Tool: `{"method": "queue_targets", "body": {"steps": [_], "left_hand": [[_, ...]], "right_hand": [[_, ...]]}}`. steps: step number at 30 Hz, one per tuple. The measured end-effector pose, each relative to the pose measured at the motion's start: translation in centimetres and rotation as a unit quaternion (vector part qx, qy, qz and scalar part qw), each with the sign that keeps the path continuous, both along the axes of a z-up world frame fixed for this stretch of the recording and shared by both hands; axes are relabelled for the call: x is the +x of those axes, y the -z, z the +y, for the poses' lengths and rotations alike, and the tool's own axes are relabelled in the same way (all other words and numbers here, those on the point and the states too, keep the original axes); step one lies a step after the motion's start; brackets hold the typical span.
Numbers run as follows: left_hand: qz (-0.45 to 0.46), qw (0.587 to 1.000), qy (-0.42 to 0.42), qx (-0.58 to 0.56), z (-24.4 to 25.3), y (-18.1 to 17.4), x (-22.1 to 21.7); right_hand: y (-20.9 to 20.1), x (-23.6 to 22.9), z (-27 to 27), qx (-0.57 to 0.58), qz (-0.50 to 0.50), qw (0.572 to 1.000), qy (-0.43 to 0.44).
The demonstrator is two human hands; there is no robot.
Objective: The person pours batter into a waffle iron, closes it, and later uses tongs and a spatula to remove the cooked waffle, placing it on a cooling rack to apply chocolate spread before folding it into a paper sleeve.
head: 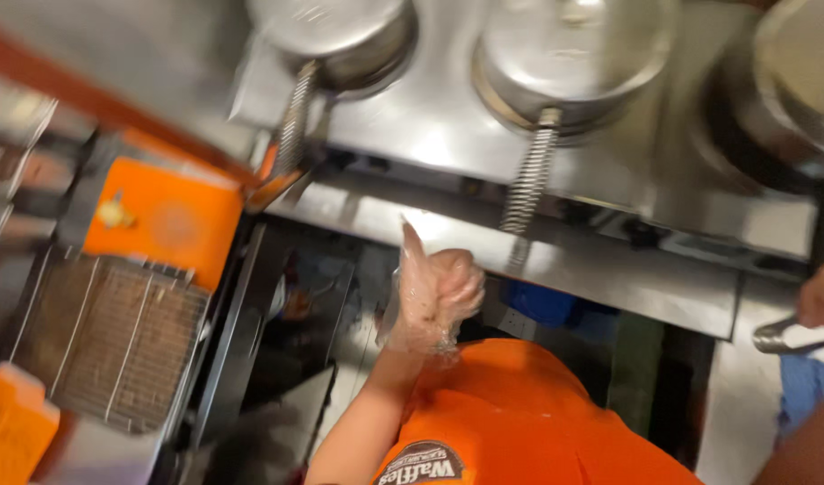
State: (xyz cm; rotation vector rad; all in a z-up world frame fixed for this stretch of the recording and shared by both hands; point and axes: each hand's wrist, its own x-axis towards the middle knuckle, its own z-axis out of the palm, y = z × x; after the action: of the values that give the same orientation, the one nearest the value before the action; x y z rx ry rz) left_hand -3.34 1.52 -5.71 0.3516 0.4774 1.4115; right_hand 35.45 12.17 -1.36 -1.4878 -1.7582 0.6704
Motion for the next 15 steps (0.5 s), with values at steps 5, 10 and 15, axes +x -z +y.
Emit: {"method": "queue_targets", "body": {"steps": [5,10,15], "left_hand": [[0.082,0.997,0.003,-0.013,-3.6,-5.5,-2.8],[0.029,0.989,-0.101,-0.102,-5.8,-6.2,-4.2],[0.078,0.933,-0.334,-0.113,-8.0,-3.4,-5.6]], "right_hand": [[-1.6,-5.6,4.0,-0.052,-0.098,0.979,-0.174],[-2.3,-11.6,5.6,-0.082,-0.160,0.935,-0.307],[-3.3,-16.4,5.1,-0.131,-0.208,0.881,-0.404]]}}
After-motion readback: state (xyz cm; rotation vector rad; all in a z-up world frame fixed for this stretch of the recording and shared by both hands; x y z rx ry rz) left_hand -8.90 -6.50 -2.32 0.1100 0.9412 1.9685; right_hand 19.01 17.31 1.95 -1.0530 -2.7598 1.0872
